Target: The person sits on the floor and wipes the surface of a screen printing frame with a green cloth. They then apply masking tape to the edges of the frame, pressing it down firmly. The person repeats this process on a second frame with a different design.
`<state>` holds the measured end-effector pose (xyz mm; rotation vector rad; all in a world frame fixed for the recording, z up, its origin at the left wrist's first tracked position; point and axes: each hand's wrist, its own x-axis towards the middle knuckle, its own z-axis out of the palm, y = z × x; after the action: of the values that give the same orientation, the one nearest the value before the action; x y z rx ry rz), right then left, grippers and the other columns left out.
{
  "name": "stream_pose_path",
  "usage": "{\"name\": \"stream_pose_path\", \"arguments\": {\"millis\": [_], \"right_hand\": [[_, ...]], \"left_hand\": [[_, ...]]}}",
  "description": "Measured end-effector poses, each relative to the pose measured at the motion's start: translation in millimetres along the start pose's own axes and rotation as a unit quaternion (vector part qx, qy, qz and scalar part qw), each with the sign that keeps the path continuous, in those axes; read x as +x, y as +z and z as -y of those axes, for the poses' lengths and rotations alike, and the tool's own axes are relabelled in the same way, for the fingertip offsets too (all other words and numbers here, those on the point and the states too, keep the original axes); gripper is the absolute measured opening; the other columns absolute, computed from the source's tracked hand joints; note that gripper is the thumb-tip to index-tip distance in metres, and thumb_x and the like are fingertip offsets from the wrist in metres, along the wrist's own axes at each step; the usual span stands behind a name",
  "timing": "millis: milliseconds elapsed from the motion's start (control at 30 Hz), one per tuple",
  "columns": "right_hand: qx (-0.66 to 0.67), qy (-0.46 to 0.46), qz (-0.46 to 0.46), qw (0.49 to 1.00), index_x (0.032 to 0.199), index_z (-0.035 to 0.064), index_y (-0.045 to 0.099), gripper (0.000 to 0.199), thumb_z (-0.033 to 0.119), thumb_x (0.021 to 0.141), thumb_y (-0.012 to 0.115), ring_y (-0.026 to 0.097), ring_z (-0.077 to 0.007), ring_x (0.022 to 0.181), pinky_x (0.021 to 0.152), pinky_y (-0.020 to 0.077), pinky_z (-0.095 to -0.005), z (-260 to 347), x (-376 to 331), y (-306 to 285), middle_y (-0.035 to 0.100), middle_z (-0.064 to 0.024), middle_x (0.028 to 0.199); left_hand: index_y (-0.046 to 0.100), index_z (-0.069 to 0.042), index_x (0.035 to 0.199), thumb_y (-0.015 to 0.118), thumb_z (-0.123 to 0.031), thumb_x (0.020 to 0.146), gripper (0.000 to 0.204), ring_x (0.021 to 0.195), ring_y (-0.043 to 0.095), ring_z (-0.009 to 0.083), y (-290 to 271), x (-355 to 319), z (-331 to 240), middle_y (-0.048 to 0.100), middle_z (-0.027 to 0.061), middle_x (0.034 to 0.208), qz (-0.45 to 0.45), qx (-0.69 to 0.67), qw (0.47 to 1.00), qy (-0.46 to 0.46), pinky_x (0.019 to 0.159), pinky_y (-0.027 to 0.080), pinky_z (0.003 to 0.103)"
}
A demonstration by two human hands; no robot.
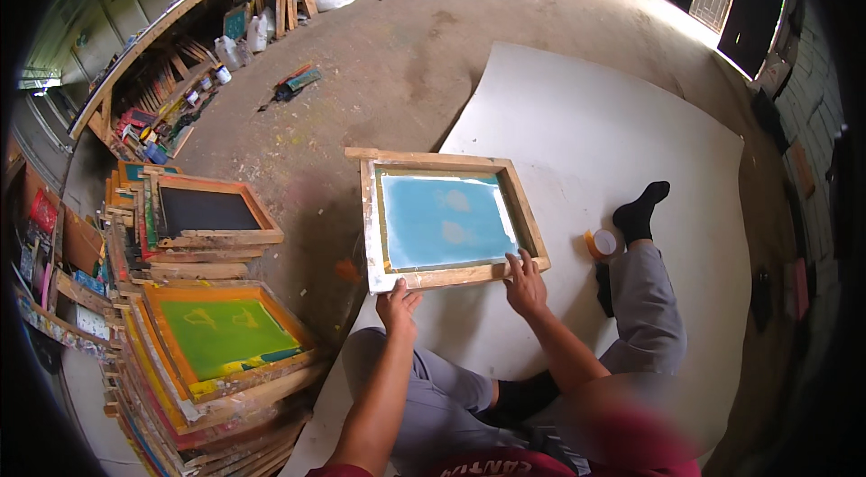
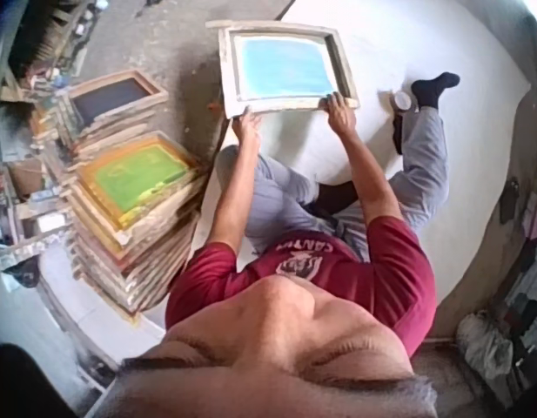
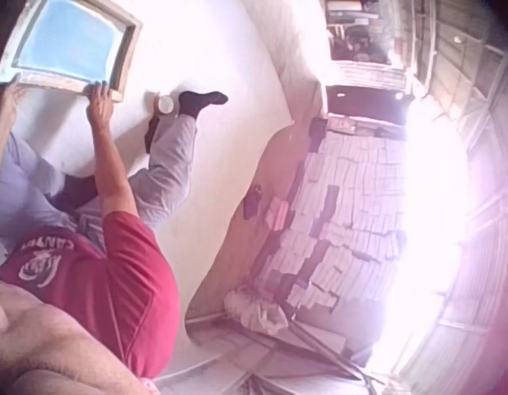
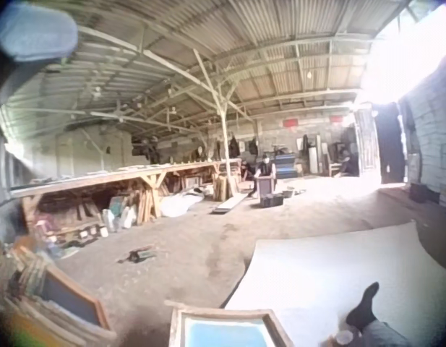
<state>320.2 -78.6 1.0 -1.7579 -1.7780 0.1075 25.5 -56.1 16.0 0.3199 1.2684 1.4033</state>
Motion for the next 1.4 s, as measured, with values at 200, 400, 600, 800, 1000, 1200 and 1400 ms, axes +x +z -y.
{"name": "stream_pose_path", "arguments": {"millis": [200,400,600,800,1000,1200,1400], "right_hand": [[0.555,0.485,0.011,0.676,0.156,0.0080,0.024,0.096,0.040,0.090,0.085,0.067,-0.0301,0.097,0.080,0.0619,-0.0469,59,-58,57,0.055,-0.0242,0.126],[0.508,0.519,-0.127,0.675,0.158,0.0077,0.010,0.110,0.017,0.081,0.088,0.058,-0.0348,0.123,0.095,0.0585,-0.0467,84,-23,77,0.048,-0.0232,0.139],[0.469,0.474,-0.093,0.739,0.156,0.0026,0.015,0.104,0.010,0.078,0.083,0.056,-0.0355,0.128,0.101,0.0547,-0.0443,23,-14,61,0.048,-0.0245,0.142],[0.404,0.406,-0.027,0.819,0.157,0.0044,0.021,0.096,0.012,0.081,0.079,0.059,-0.0350,0.128,0.103,0.0539,-0.0434,-52,-20,23,0.052,-0.0242,0.141],[0.344,0.398,0.015,0.850,0.151,0.0057,0.039,0.085,0.002,0.075,0.076,0.069,-0.0375,0.113,0.085,0.0644,-0.0456,-115,-18,6,0.057,-0.0233,0.137],[0.138,0.425,0.065,0.892,0.138,0.0013,0.057,0.074,0.017,0.070,0.082,0.067,-0.0403,0.115,0.097,0.0572,-0.0459,-95,-8,-13,0.061,-0.0256,0.128],[0.116,0.431,0.091,0.890,0.138,0.0024,0.055,0.073,0.024,0.073,0.080,0.062,-0.0443,0.119,0.105,0.0511,-0.0475,-95,-10,-19,0.059,-0.0255,0.126]], "left_hand": [[0.049,-0.010,0.145,0.079,-0.023,0.096,0.059,0.111,0.070,0.0396,-5,-40,70,0.064,0.0133,0.133,0.000,-0.088,0.995,-0.046,0.098,0.056,0.054],[0.056,-0.011,0.139,0.078,-0.020,0.097,0.049,0.103,0.075,0.0261,10,-79,105,0.070,0.0042,0.124,0.009,-0.120,0.990,-0.074,0.080,0.057,0.038],[0.061,-0.007,0.139,0.072,-0.027,0.101,0.044,0.100,0.073,0.0199,16,-122,95,0.074,0.0082,0.120,0.175,0.148,0.963,-0.142,0.084,0.056,0.030],[0.068,-0.002,0.131,0.076,-0.026,0.100,0.040,0.099,0.069,0.0113,6,-128,76,0.075,0.0060,0.114,0.456,0.329,0.802,-0.203,0.084,0.055,0.027],[0.071,-0.002,0.124,0.083,-0.031,0.091,0.045,0.108,0.072,0.0312,24,16,43,0.077,0.0161,0.111,0.221,0.508,0.810,0.193,0.097,0.056,0.043],[0.050,-0.003,0.150,0.081,-0.034,0.090,0.075,0.139,0.053,0.0412,54,104,25,0.052,0.0242,0.153,0.106,0.715,0.634,0.276,0.115,0.044,0.050],[0.053,-0.005,0.146,0.077,-0.019,0.092,0.061,0.129,0.060,0.0409,95,118,21,0.061,0.0226,0.139,0.147,0.754,0.614,0.184,0.107,0.051,0.051]]}}
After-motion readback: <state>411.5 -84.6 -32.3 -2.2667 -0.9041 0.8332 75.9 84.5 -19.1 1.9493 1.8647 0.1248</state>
